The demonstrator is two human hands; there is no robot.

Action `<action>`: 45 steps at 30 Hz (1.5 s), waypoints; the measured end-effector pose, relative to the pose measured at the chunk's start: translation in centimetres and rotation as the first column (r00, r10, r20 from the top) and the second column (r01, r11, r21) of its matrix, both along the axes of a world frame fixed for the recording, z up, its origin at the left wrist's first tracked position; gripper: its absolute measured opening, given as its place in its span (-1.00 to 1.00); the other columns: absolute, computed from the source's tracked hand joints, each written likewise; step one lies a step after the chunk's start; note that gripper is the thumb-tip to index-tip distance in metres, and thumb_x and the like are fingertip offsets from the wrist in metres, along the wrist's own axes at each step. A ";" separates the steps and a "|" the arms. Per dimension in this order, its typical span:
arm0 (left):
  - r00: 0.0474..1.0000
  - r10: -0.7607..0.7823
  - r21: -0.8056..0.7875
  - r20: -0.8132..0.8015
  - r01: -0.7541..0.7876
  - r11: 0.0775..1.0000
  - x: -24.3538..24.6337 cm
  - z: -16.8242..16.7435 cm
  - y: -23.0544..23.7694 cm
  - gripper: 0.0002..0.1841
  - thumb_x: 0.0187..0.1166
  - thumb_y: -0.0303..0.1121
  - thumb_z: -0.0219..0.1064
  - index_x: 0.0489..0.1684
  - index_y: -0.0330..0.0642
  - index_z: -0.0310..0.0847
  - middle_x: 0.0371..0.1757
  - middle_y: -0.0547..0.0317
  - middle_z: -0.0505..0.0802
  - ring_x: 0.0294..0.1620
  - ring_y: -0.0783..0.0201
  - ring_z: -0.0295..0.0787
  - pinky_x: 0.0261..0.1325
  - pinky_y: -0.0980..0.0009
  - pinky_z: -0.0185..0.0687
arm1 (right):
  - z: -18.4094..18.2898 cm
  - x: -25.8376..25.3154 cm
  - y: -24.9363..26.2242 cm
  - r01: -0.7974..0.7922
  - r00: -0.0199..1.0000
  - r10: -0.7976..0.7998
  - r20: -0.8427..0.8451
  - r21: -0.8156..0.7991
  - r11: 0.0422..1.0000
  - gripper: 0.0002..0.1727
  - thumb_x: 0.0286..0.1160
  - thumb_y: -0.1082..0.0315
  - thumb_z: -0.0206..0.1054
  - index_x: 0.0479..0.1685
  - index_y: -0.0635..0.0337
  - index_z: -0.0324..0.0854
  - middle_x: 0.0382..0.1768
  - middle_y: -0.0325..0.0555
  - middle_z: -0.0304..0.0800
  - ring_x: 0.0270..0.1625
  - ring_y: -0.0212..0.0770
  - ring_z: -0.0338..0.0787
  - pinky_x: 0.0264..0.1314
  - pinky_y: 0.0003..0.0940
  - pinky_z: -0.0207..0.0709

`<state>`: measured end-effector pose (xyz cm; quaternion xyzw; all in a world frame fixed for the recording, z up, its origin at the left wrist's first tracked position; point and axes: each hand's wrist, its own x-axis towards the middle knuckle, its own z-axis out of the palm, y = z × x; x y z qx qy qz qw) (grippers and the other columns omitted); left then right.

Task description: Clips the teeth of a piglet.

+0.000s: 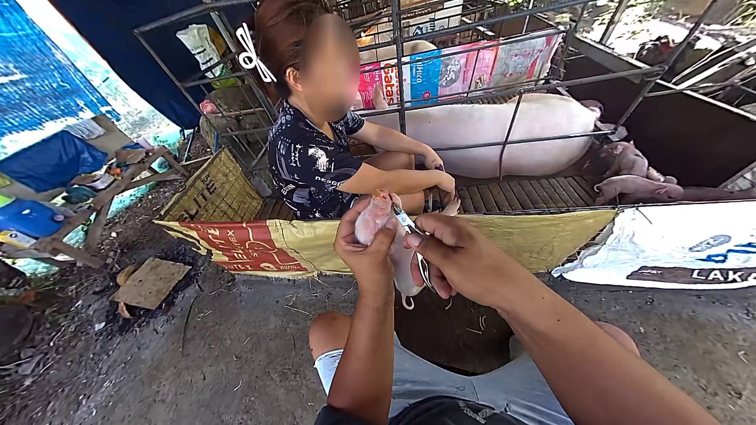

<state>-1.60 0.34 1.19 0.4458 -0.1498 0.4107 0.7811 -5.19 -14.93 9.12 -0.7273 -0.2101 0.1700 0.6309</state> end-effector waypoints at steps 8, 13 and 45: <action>1.000 0.001 -0.013 0.010 -0.001 1.000 -0.2 -0.1 -0.2 -0.54 0.12 -0.68 0.54 0.11 -0.37 0.71 -0.15 -0.07 0.88 -0.30 0.29 0.86 -0.31 0.41 0.83 | -0.8 0.0 -0.4 -0.050 0.990 0.075 -0.121 0.201 0.978 -0.71 0.89 0.27 0.01 0.00 0.24 0.60 -0.47 -0.06 0.81 -0.72 -0.40 0.63 -0.75 -0.64 0.44; 1.000 0.007 -0.010 0.010 -0.007 1.000 -0.3 -0.2 -0.1 -0.53 0.12 -0.65 0.57 0.11 -0.38 0.70 -0.15 -0.08 0.88 -0.30 0.28 0.86 -0.30 0.40 0.83 | -1.1 -0.1 -0.4 -0.064 0.986 0.102 -0.132 0.267 0.961 -0.71 0.88 0.29 0.01 0.00 0.26 0.60 -0.47 -0.04 0.81 -0.71 -0.41 0.64 -0.74 -0.65 0.44; 1.000 -0.015 0.045 0.003 0.014 0.999 0.5 -0.6 0.9 -0.53 0.15 -0.63 0.59 0.14 -0.31 0.73 -0.02 -0.04 0.89 -0.08 0.23 0.88 -0.04 0.30 0.87 | -1.8 -1.2 0.1 0.049 0.999 -0.049 -0.003 0.219 0.974 -0.73 0.88 0.28 -0.02 -0.07 0.20 0.55 -0.57 -0.17 0.68 -0.72 -0.46 0.51 -0.75 -0.66 0.27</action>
